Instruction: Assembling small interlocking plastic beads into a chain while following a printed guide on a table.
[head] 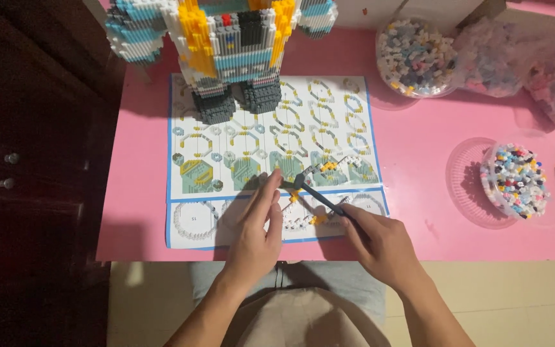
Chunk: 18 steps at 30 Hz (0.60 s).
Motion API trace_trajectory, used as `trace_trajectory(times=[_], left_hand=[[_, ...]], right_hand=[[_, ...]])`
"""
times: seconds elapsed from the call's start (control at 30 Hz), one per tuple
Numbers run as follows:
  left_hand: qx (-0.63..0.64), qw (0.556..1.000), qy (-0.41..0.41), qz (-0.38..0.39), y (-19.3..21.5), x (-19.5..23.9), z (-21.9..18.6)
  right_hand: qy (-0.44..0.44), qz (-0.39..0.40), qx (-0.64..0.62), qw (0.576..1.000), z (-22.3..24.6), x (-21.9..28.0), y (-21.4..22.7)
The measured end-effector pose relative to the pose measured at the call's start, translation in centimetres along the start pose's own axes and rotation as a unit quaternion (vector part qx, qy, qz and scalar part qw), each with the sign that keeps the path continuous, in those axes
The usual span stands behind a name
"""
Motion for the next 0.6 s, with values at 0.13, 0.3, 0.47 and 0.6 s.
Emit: trace_trajectory(times=[0.13,0.3,0.47,0.6], left_hand=[[-0.019,1.000,0.005,-0.017,0.7,-0.1,0.1],[0.042,0.999,0.001,-0.020,0.6,-0.3,0.2],[0.055,0.998,-0.002,-0.019,0.5,-0.3,0.3],[0.050,0.999,0.006,-0.010,0.6,-0.3,0.1]], right_hand=[[-0.002,0.009,-0.040,0.999,0.6,0.8,0.4],[-0.001,0.031,-0.076,0.997,2.2,1.2,1.0],[0.024,0.044,-0.065,0.997,2.6,2.1,0.8],[0.034,0.055,-0.077,0.995,2.9,2.4,1.1]])
Point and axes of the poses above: each hand's wrist, its own x-axis away from the middle knuckle, its own y-axis out of the back of the hand, z = x × y, the point moved 8 cm from there along -x, towards the middle knuckle, and after that the axes turned 13 degrees about -z, right-handed, at the moved point
